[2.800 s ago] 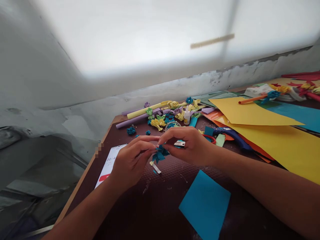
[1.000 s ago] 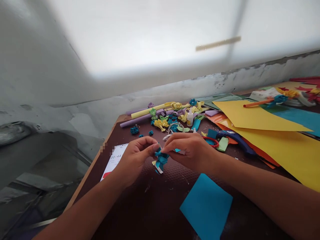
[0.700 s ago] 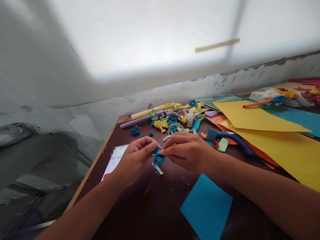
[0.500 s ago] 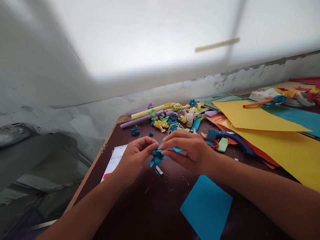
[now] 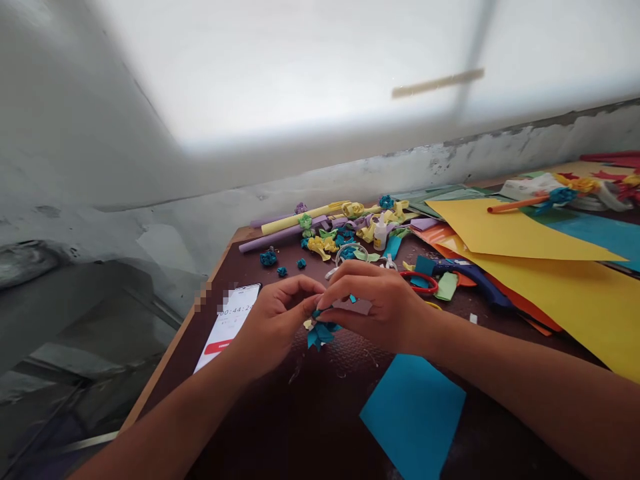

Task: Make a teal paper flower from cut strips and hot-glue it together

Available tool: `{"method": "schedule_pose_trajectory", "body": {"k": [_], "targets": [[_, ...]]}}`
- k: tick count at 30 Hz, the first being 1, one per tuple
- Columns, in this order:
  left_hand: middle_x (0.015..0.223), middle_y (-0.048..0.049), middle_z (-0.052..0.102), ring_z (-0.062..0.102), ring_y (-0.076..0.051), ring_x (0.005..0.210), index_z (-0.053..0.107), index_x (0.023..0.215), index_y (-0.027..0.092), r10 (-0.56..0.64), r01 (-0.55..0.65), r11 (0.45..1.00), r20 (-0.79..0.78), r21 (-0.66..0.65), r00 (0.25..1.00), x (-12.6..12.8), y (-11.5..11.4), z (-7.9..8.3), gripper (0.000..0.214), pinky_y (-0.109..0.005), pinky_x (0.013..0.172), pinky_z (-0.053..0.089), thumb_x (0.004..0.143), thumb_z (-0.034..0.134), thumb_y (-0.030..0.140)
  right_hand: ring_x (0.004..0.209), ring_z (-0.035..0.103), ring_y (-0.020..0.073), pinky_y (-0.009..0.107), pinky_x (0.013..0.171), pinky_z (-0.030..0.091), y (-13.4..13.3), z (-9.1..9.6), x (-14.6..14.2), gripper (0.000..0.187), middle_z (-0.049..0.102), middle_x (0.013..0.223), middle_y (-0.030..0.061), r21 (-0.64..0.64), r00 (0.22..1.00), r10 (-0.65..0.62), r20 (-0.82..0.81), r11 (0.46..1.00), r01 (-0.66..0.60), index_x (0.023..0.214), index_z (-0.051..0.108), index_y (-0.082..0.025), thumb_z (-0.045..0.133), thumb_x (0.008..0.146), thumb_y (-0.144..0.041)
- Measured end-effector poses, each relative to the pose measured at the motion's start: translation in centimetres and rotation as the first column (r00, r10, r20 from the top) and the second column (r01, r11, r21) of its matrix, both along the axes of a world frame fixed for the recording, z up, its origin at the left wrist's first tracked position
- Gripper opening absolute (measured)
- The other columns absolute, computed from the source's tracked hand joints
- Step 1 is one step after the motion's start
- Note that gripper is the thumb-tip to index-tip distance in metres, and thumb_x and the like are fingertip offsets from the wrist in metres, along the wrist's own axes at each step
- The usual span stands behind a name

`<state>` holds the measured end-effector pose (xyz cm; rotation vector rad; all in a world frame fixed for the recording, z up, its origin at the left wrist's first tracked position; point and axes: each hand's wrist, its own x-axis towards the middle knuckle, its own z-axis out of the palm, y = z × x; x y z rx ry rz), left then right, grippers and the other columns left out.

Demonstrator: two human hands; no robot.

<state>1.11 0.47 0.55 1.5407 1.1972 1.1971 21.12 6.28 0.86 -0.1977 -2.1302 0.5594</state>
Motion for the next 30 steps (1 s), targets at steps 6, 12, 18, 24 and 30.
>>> {"method": "schedule_pose_trajectory", "body": {"k": [6,12,18,24,30], "targets": [[0.086,-0.0019,0.068,0.059,-0.013,0.075,0.075,0.089,0.021,-0.007,0.007,1.0,-0.004,0.009,1.0,0.1,0.0,0.1,0.017,-0.022,0.063,0.049,0.092,0.073,0.037,0.09,0.064,0.0169,0.031,0.079,0.054,0.1,0.0,0.1,0.009,0.065,0.096,0.006,0.093,1.0,-0.016,-0.006,0.996,0.016,0.099,0.074,-0.017,0.074,0.093,-0.023],[0.083,-0.001,0.067,0.057,-0.011,0.071,0.075,0.088,0.02,-0.03,0.031,0.999,-0.005,0.028,1.0,0.3,0.0,0.0,0.015,-0.021,0.06,0.047,0.092,0.073,0.035,0.086,0.062,0.0163,0.031,0.076,0.053,0.0,0.1,0.2,0.005,0.065,0.093,0.0062,0.217,1.0,-0.031,0.007,0.976,0.029,0.097,0.073,-0.018,0.071,0.095,-0.022],[0.087,-0.0016,0.07,0.061,-0.012,0.076,0.075,0.094,0.019,-0.087,0.088,0.996,0.074,-0.011,0.993,0.4,-0.1,-0.2,0.014,-0.022,0.067,0.051,0.092,0.073,0.034,0.08,0.058,0.0163,0.03,0.069,0.048,-0.2,0.7,0.4,0.012,0.068,0.09,0.0065,0.399,0.992,-0.11,0.062,0.914,0.076,0.091,0.073,-0.018,0.065,0.099,-0.022],[0.096,0.0013,0.074,0.067,-0.011,0.081,0.071,0.101,0.026,-0.12,0.107,0.992,0.23,0.067,0.966,0.3,-0.2,-0.2,0.008,-0.021,0.072,0.056,0.093,0.073,0.028,0.088,0.061,0.0163,0.031,0.075,0.05,0.1,0.9,0.6,0.004,0.064,0.096,0.0058,0.213,0.995,-0.093,0.024,0.973,0.086,0.093,0.072,-0.02,0.069,0.096,-0.022],[0.099,-0.0033,0.077,0.073,-0.015,0.085,0.08,0.095,0.022,-0.105,0.084,0.981,0.111,0.175,0.988,-0.3,-0.1,0.2,0.006,-0.025,0.076,0.061,0.091,0.075,0.023,0.08,0.062,0.0158,0.029,0.065,0.052,0.2,1.0,0.0,0.018,0.065,0.09,0.0032,-0.482,0.997,-0.025,-0.072,0.876,-0.013,0.082,0.07,-0.019,0.08,0.087,-0.034]]}}
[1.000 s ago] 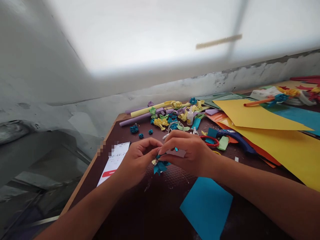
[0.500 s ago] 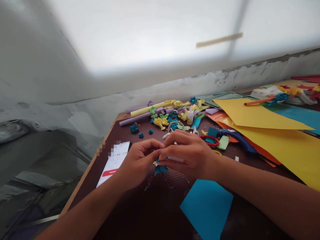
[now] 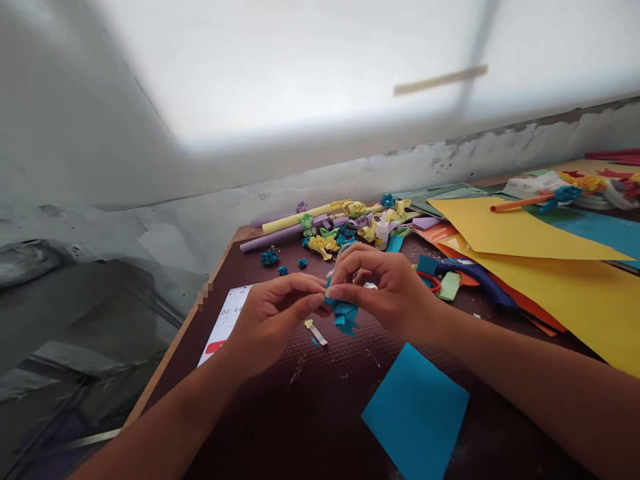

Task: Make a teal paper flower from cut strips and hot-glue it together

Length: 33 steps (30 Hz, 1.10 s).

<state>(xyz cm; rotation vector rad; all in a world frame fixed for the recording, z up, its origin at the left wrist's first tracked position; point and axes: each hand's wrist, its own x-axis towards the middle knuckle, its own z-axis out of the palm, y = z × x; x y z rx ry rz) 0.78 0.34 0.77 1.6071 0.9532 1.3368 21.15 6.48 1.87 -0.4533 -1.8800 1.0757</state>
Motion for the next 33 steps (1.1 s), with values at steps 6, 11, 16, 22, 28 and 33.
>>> {"method": "schedule_pose_trajectory", "body": {"k": [6,11,16,22,28,33], "targets": [[0.093,-0.0017,0.078,0.074,-0.014,0.08,0.08,0.092,0.023,-0.003,0.002,1.0,0.009,0.031,1.0,0.1,0.0,0.4,0.006,-0.023,0.075,0.062,0.089,0.077,0.02,0.07,0.066,0.0154,0.032,0.065,0.058,0.5,-0.3,-0.4,0.034,0.067,0.082,0.0026,-0.391,0.975,0.183,-0.126,0.894,-0.218,0.086,0.068,-0.017,0.086,0.078,-0.044],[0.092,-0.0038,0.078,0.074,-0.016,0.08,0.08,0.09,0.021,0.009,-0.01,0.999,0.009,0.043,1.0,0.2,-0.2,0.5,0.003,-0.027,0.074,0.062,0.087,0.078,0.022,0.071,0.067,0.0146,0.031,0.066,0.061,0.4,-0.2,-0.4,0.036,0.068,0.083,0.0024,-0.368,0.981,0.15,-0.119,0.911,-0.184,0.085,0.068,-0.016,0.088,0.075,-0.044],[0.092,-0.0059,0.078,0.072,-0.018,0.083,0.078,0.087,0.019,0.053,-0.053,0.998,-0.027,0.023,0.998,0.3,-0.1,0.5,0.006,-0.028,0.073,0.062,0.087,0.078,0.025,0.071,0.066,0.015,0.03,0.062,0.06,0.2,-0.1,-0.4,0.035,0.068,0.081,0.0025,-0.313,0.987,0.13,-0.097,0.937,-0.154,0.084,0.069,-0.016,0.087,0.077,-0.045],[0.094,-0.0053,0.076,0.072,-0.018,0.086,0.073,0.092,0.019,0.123,-0.116,0.99,-0.088,0.075,0.988,0.8,-0.2,0.2,0.007,-0.03,0.078,0.06,0.089,0.075,0.025,0.078,0.064,0.015,0.029,0.066,0.054,0.2,-0.4,-0.2,0.023,0.068,0.087,0.0029,-0.019,0.999,-0.039,-0.013,0.999,0.038,0.083,0.073,-0.017,0.082,0.084,-0.038],[0.091,-0.0014,0.071,0.067,-0.014,0.084,0.071,0.095,0.022,0.408,-0.274,0.879,-0.32,0.391,0.855,0.9,-0.6,-0.5,0.006,-0.026,0.076,0.054,0.092,0.072,0.018,0.08,0.064,0.0138,0.029,0.073,0.051,0.0,-0.7,-0.3,0.01,0.07,0.085,0.001,0.264,0.989,-0.145,0.009,0.955,0.137,0.085,0.073,-0.019,0.08,0.088,-0.026],[0.089,-0.0002,0.071,0.067,-0.014,0.082,0.068,0.092,0.022,0.438,-0.291,0.859,-0.312,0.421,0.843,0.7,-0.9,-0.6,0.008,-0.027,0.075,0.053,0.091,0.072,0.015,0.081,0.065,0.0139,0.029,0.073,0.055,-0.2,-0.9,-0.2,0.007,0.069,0.09,0.0022,0.359,0.99,-0.131,-0.055,0.923,0.142,0.088,0.072,-0.02,0.079,0.089,-0.021]]}}
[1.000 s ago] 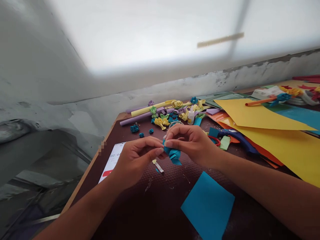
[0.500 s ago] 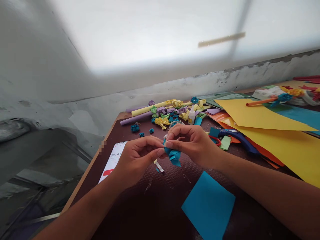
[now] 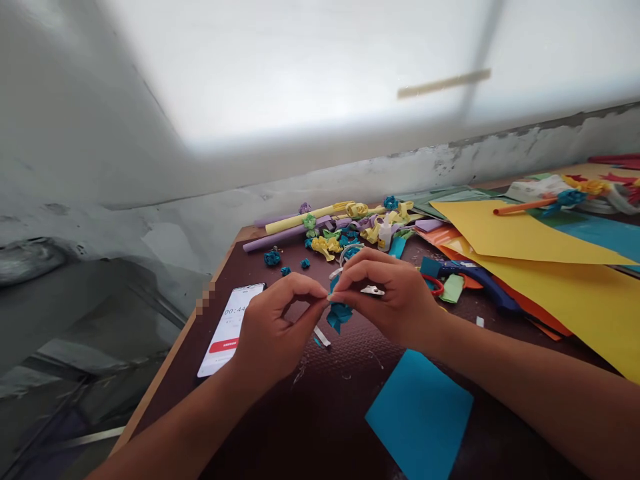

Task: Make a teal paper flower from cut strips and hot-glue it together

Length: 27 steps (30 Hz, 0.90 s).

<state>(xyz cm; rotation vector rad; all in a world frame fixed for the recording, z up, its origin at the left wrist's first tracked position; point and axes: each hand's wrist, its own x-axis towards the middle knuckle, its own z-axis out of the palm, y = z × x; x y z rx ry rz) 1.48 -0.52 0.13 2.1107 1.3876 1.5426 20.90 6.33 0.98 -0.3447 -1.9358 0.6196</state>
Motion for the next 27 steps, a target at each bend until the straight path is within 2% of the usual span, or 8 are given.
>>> {"method": "schedule_pose_trajectory", "body": {"k": [5,10,13,16,22,25,27], "targets": [[0.093,-0.0008,0.074,0.07,-0.016,0.084,0.069,0.098,0.025,-0.041,0.043,0.985,-0.016,0.169,0.999,0.2,-0.7,0.2,0.02,-0.029,0.075,0.056,0.088,0.072,0.007,0.085,0.068,0.0149,0.03,0.075,0.059,-0.2,0.0,0.3,0.009,0.069,0.093,0.0049,0.187,0.993,0.082,-0.079,0.98,-0.066,0.095,0.074,-0.019,0.077,0.089,-0.014],[0.098,-0.0029,0.074,0.073,-0.019,0.089,0.065,0.106,0.025,-0.133,0.159,0.923,-0.096,0.35,0.986,0.2,-1.3,0.8,0.035,-0.033,0.075,0.061,0.084,0.071,-0.002,0.083,0.07,0.0161,0.031,0.074,0.062,-0.4,0.3,0.3,0.014,0.07,0.091,0.0045,0.307,0.983,0.112,-0.145,0.95,-0.063,0.099,0.072,-0.021,0.08,0.088,-0.02],[0.096,-0.0027,0.075,0.074,-0.019,0.091,0.061,0.109,0.024,-0.098,0.186,0.894,-0.227,0.407,0.969,-0.1,-1.3,1.4,0.04,-0.034,0.077,0.063,0.082,0.071,-0.004,0.09,0.071,0.0183,0.034,0.079,0.063,-0.6,0.5,0.2,0.023,0.071,0.096,0.0058,0.293,0.988,0.101,-0.115,0.954,-0.063,0.101,0.071,-0.021,0.085,0.083,-0.026],[0.099,-0.0043,0.075,0.074,-0.019,0.094,0.06,0.113,0.023,-0.023,0.183,0.874,-0.339,0.449,0.941,-0.3,-1.3,1.7,0.043,-0.034,0.078,0.064,0.082,0.071,-0.004,0.094,0.07,0.0184,0.034,0.084,0.061,-1.0,0.4,0.0,0.019,0.071,0.099,0.0074,0.244,0.994,0.063,-0.088,0.969,-0.04,0.101,0.071,-0.02,0.082,0.085,-0.021],[0.098,-0.0071,0.076,0.075,-0.022,0.094,0.063,0.114,0.02,0.088,0.16,0.832,-0.411,0.531,0.907,-0.7,-1.1,1.5,0.04,-0.034,0.079,0.065,0.082,0.073,-0.003,0.099,0.07,0.0195,0.035,0.09,0.06,-1.7,0.3,-0.3,0.017,0.068,0.107,0.0078,0.142,0.998,-0.059,-0.03,0.988,0.063,0.102,0.073,-0.022,0.074,0.087,-0.016],[0.103,-0.0094,0.077,0.074,-0.025,0.099,0.066,0.115,0.02,0.146,0.149,0.823,-0.458,0.548,0.877,-0.8,-1.3,1.2,0.036,-0.039,0.082,0.066,0.085,0.071,0.001,0.095,0.069,0.0205,0.036,0.086,0.059,-2.3,0.6,-0.4,0.016,0.068,0.102,0.0073,0.079,0.986,-0.166,0.032,0.983,0.163,0.101,0.074,-0.021,0.073,0.085,-0.018],[0.105,-0.0108,0.077,0.074,-0.026,0.101,0.067,0.114,0.02,0.175,0.167,0.811,-0.505,0.561,0.845,-1.0,-1.4,1.2,0.033,-0.041,0.085,0.066,0.086,0.07,0.003,0.092,0.068,0.0204,0.036,0.085,0.059,-2.6,0.8,-0.4,0.012,0.069,0.097,0.0065,0.048,0.979,-0.192,0.071,0.981,0.189,0.097,0.074,-0.021,0.071,0.086,-0.017]]}}
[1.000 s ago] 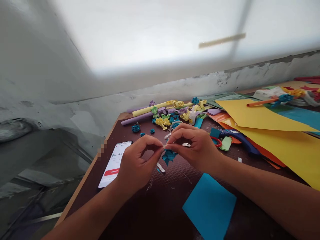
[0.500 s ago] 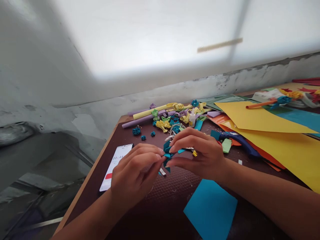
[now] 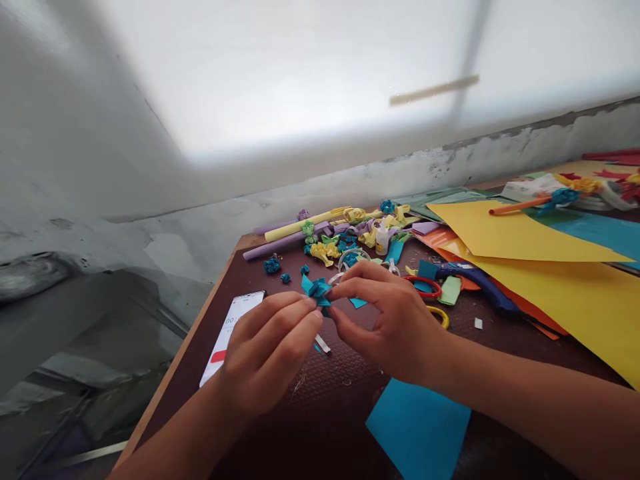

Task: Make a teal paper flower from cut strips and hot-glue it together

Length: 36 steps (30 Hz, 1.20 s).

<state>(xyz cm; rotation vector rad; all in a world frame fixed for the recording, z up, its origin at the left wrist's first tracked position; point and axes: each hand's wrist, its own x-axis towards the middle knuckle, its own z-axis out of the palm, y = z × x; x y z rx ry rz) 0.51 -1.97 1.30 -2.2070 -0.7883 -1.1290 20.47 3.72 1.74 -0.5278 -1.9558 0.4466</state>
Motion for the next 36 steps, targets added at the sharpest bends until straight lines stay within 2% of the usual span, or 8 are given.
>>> {"method": "schedule_pose_trajectory", "body": {"k": [4,8,11,15,19,24,32,36], "targets": [[0.105,-0.0136,0.076,0.073,-0.027,0.101,0.069,0.112,0.017,0.015,-0.009,0.999,-0.121,0.049,0.992,-0.1,-0.3,0.4,0.026,-0.043,0.085,0.066,0.089,0.065,0.005,0.089,0.068,0.0212,0.037,0.084,0.057,-0.4,-0.1,-0.2,0.012,0.072,0.095,0.0062,-0.061,0.999,-0.04,0.012,0.997,0.04,0.096,0.074,-0.019,0.068,0.086,-0.016],[0.105,-0.0195,0.074,0.07,-0.029,0.104,0.068,0.113,0.009,0.003,0.003,0.999,-0.153,0.035,0.988,-0.2,-0.2,0.5,0.028,-0.044,0.087,0.063,0.086,0.063,-0.001,0.088,0.069,0.0209,0.036,0.081,0.056,-0.4,-0.2,-0.2,0.012,0.074,0.095,0.0059,-0.11,0.999,-0.043,-0.028,0.993,0.039,0.095,0.074,-0.018,0.067,0.085,-0.017],[0.106,-0.018,0.074,0.069,-0.028,0.103,0.067,0.119,0.007,-0.013,0.018,0.999,-0.14,0.032,0.99,-0.2,0.1,0.0,0.035,-0.043,0.089,0.062,0.085,0.065,-0.002,0.085,0.07,0.0196,0.034,0.079,0.056,-0.3,0.0,-0.2,0.01,0.075,0.09,0.0048,-0.177,0.999,-0.002,-0.052,0.984,-0.007,0.086,0.076,-0.019,0.067,0.085,-0.016],[0.107,-0.0149,0.074,0.07,-0.027,0.101,0.068,0.124,0.009,0.035,-0.032,0.999,-0.092,0.027,0.995,-0.2,0.4,-0.6,0.041,-0.042,0.09,0.062,0.085,0.069,-0.001,0.078,0.068,0.0183,0.032,0.073,0.053,-0.2,0.3,-0.2,0.008,0.074,0.083,0.0041,-0.216,0.998,-0.019,-0.058,0.976,0.006,0.078,0.074,-0.019,0.067,0.082,-0.015],[0.11,-0.0164,0.073,0.069,-0.028,0.103,0.068,0.127,0.007,0.019,-0.015,0.999,-0.146,0.034,0.989,-0.3,0.3,-0.3,0.042,-0.042,0.091,0.062,0.086,0.068,-0.002,0.075,0.066,0.0165,0.03,0.07,0.051,-0.4,0.4,-0.2,0.009,0.074,0.08,0.0033,-0.247,0.998,-0.019,-0.059,0.969,0.004,0.074,0.072,-0.018,0.067,0.081,-0.017],[0.109,-0.0165,0.072,0.069,-0.028,0.105,0.071,0.119,0.004,0.017,-0.006,0.998,-0.169,0.065,0.985,-0.2,0.3,0.1,0.033,-0.042,0.091,0.061,0.088,0.067,-0.003,0.073,0.065,0.0153,0.028,0.068,0.049,-0.5,0.6,-0.1,0.009,0.073,0.079,0.0023,-0.324,0.999,-0.015,-0.043,0.946,0.001,0.075,0.073,-0.018,0.066,0.082,-0.019],[0.107,-0.017,0.072,0.069,-0.026,0.103,0.072,0.112,0.0,0.012,-0.005,0.998,-0.104,0.061,0.994,0.1,0.3,-0.1,0.032,-0.039,0.089,0.06,0.081,0.073,-0.007,0.074,0.065,0.0146,0.028,0.069,0.048,-0.5,0.6,-0.1,0.009,0.073,0.079,0.0014,-0.309,0.998,-0.021,-0.052,0.951,0.004,0.075,0.073,-0.018,0.067,0.082,-0.018],[0.107,-0.0159,0.071,0.068,-0.025,0.105,0.072,0.111,0.0,0.024,-0.02,0.999,-0.105,0.041,0.994,0.1,0.1,0.1,0.031,-0.038,0.091,0.059,0.082,0.07,-0.01,0.074,0.066,0.0143,0.028,0.07,0.049,-0.5,0.4,-0.3,0.009,0.073,0.079,0.0008,-0.303,0.998,-0.02,-0.067,0.953,-0.001,0.075,0.073,-0.019,0.067,0.082,-0.018]]}}
